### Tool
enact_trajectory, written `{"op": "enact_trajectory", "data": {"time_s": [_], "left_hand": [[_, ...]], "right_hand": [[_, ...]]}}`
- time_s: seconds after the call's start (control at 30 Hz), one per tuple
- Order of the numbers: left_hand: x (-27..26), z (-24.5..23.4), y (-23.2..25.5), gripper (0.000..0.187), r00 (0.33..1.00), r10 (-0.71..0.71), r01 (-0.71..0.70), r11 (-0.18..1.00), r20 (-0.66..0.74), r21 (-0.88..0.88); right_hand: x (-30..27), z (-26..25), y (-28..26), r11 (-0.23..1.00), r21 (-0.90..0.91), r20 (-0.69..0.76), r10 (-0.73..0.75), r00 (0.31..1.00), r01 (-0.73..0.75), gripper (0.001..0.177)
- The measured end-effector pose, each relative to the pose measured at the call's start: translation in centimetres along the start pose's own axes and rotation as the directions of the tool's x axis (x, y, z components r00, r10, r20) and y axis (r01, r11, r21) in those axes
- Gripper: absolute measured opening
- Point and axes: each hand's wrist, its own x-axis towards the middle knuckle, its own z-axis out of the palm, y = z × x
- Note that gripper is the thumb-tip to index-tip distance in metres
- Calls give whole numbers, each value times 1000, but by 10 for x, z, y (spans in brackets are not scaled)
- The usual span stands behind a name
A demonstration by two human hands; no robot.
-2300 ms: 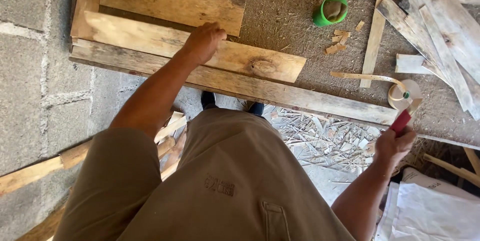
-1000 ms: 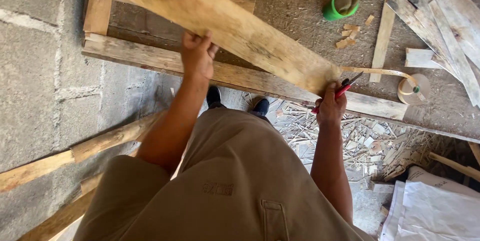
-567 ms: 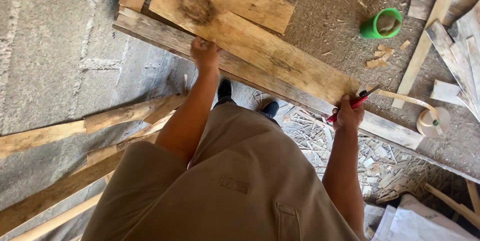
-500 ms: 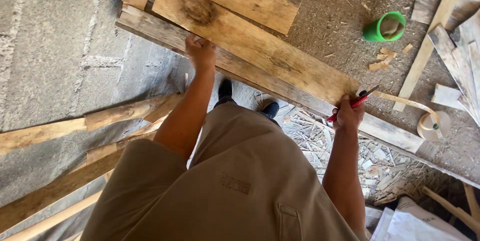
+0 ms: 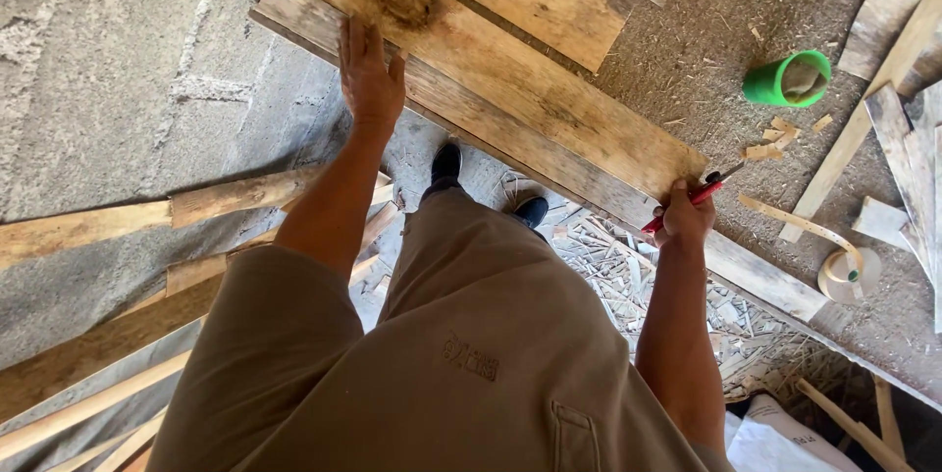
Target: Applying and trimming edge banding or veneer strips on a wooden board using a utility knife.
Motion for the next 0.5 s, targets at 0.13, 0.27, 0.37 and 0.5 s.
{"op": "enact_trajectory", "data": {"time_s": [0.13, 0.27, 0.37, 0.5], "left_hand": [[0, 1, -5, 63, 989, -22, 18, 999, 145, 32], [-3, -4, -2, 65, 985, 11, -26, 996, 169, 87], [-4, -7, 0, 68, 981, 14, -35, 994, 194, 105], [-2, -10, 1, 71, 967, -20, -13, 991, 252, 131]], "right_hand": [[3, 3, -1, 1000, -9, -14, 14, 1000, -14, 11], [9, 0, 4, 999, -16, -15, 28, 1000, -28, 10], [6, 3, 3, 999, -13, -13, 38, 999, -38, 11], [-4, 8, -2, 998, -25, -26, 58, 998, -58, 11]]}}
